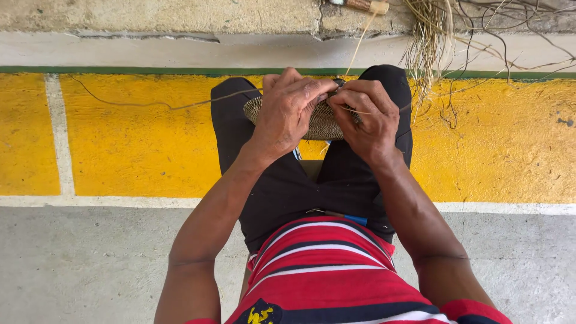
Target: The recorder is weaving a small round basket or plate using thin wooden reeds or fibers.
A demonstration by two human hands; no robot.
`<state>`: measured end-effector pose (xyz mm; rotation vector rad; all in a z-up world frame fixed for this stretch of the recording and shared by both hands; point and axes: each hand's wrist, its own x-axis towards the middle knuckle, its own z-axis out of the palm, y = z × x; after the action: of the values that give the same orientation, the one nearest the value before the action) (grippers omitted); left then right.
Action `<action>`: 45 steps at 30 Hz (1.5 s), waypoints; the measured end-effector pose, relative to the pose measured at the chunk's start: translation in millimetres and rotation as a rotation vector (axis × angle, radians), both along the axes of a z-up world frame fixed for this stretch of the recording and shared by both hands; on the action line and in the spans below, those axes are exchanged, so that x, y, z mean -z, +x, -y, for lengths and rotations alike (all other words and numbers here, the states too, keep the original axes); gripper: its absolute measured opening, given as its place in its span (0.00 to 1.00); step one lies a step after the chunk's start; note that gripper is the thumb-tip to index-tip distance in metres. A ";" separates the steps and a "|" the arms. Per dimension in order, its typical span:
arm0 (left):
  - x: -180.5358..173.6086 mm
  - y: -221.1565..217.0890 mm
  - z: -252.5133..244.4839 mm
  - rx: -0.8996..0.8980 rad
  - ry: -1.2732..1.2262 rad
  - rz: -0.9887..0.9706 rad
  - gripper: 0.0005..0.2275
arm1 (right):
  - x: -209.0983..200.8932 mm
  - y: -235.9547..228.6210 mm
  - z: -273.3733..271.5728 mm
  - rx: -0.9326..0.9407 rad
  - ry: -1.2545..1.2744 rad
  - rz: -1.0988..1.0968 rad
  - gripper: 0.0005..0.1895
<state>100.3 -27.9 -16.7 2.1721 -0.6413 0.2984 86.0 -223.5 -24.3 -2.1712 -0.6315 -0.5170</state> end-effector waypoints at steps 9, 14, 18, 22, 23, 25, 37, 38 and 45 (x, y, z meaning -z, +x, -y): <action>4.1 9.9 -4.4 0.015 0.074 0.123 0.15 | -4.1 8.0 5.5 0.008 -0.055 -0.036 0.11; -3.5 3.5 -4.8 0.017 0.042 0.087 0.15 | -32.4 -15.4 10.5 -0.016 -0.082 -0.008 0.11; -5.3 3.6 -3.7 0.013 0.015 0.113 0.09 | -57.6 -50.9 20.6 0.007 -0.145 -0.552 0.15; -26.9 1.0 3.7 -0.036 0.030 0.244 0.10 | 0.5 -111.2 45.7 -0.476 -0.717 -0.797 0.10; -23.3 -3.2 6.1 -0.033 0.032 0.253 0.10 | 4.4 -126.1 43.5 -0.471 -0.716 -0.790 0.10; -18.4 -3.8 11.8 -0.017 0.122 0.202 0.13 | 16.8 -146.0 40.0 -0.421 -0.701 -0.881 0.16; -12.0 -36.2 0.5 -0.135 0.097 0.197 0.12 | -34.0 -128.7 50.2 -0.214 -0.156 -0.893 0.19; -12.8 -40.0 0.8 -0.126 0.099 0.193 0.12 | -36.8 -126.7 42.4 -0.207 -0.150 -0.898 0.19; -19.8 -46.5 1.2 -0.110 0.129 0.158 0.11 | -33.3 -98.9 12.9 0.025 0.354 -0.789 0.20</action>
<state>53.8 -29.2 3.1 2.3279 -0.6446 0.5033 -12.9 -236.4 9.0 -1.8327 -0.0655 0.2197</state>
